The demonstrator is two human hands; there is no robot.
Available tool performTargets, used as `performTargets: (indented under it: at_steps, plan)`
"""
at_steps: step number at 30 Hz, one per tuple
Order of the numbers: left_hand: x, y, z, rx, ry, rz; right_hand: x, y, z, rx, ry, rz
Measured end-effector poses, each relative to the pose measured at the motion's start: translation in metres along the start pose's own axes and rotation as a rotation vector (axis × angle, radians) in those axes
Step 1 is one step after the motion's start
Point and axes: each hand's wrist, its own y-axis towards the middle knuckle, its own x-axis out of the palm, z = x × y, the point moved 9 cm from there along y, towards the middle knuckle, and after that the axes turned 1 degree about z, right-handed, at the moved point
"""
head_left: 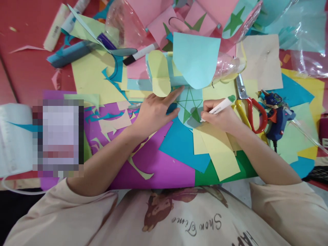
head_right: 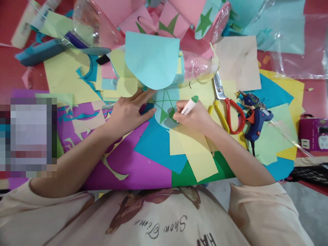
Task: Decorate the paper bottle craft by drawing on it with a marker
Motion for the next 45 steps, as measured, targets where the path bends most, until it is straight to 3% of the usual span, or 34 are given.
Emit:
performTargets:
  at_steps: [17, 34, 45]
  plan:
    - [0.0003, 0.0002, 0.0005, 0.008, -0.038, -0.018, -0.0071, 0.001, -0.0013, -0.05, 0.037, 0.084]
    - [0.0021, 0.0002, -0.0012, -0.004, -0.033, -0.018, 0.0006, 0.0012, -0.0021, -0.034, -0.015, -0.018]
    - [0.0025, -0.0003, -0.0006, 0.008, -0.006, -0.016, -0.0048, 0.002, -0.002, -0.067, 0.037, 0.065]
